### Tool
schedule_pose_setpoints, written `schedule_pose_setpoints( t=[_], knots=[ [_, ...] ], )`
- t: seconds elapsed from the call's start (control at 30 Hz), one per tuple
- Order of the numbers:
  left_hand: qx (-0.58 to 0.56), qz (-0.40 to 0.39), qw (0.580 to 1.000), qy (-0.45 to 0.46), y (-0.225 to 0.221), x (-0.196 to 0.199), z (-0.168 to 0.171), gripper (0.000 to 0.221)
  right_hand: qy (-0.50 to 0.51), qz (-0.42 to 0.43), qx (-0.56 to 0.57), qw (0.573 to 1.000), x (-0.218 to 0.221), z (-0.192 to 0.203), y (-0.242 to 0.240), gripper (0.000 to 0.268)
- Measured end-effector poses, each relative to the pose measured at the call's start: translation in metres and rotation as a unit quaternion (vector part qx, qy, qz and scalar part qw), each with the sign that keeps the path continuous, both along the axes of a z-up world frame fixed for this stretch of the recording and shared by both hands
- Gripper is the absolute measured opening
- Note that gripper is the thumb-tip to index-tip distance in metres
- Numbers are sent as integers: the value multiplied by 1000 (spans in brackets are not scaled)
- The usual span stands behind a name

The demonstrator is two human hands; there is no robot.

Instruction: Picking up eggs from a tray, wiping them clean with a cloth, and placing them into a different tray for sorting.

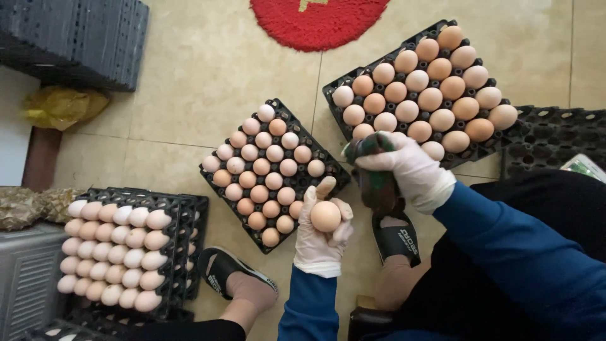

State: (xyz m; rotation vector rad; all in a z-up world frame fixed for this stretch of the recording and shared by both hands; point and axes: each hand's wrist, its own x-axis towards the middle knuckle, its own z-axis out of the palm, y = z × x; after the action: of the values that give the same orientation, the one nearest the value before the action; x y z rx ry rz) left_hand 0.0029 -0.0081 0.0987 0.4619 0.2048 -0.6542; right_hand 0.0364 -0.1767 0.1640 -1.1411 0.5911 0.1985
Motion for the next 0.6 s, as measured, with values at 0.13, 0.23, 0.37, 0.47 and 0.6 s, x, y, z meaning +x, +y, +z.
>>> schedule_pose_setpoints(
  t=[0.13,0.23,0.37,0.47,0.6],
  knots=[
    [47,98,991,79,12,-4,-31,67,-32,-35,49,998,-2,-12,-3,31],
    [110,151,976,115,24,-1,-31,50,-37,-31,49,998,-1,-11,-1,29],
    [133,174,969,110,39,-3,-50,62,-33,-18,29,999,-2,-13,1,27],
    [110,175,972,112,43,-3,-43,60,-48,-11,38,998,-2,-31,-2,31],
    [159,185,966,90,41,-9,-40,47,-32,-4,20,999,-4,-43,-2,35]
  ],
)
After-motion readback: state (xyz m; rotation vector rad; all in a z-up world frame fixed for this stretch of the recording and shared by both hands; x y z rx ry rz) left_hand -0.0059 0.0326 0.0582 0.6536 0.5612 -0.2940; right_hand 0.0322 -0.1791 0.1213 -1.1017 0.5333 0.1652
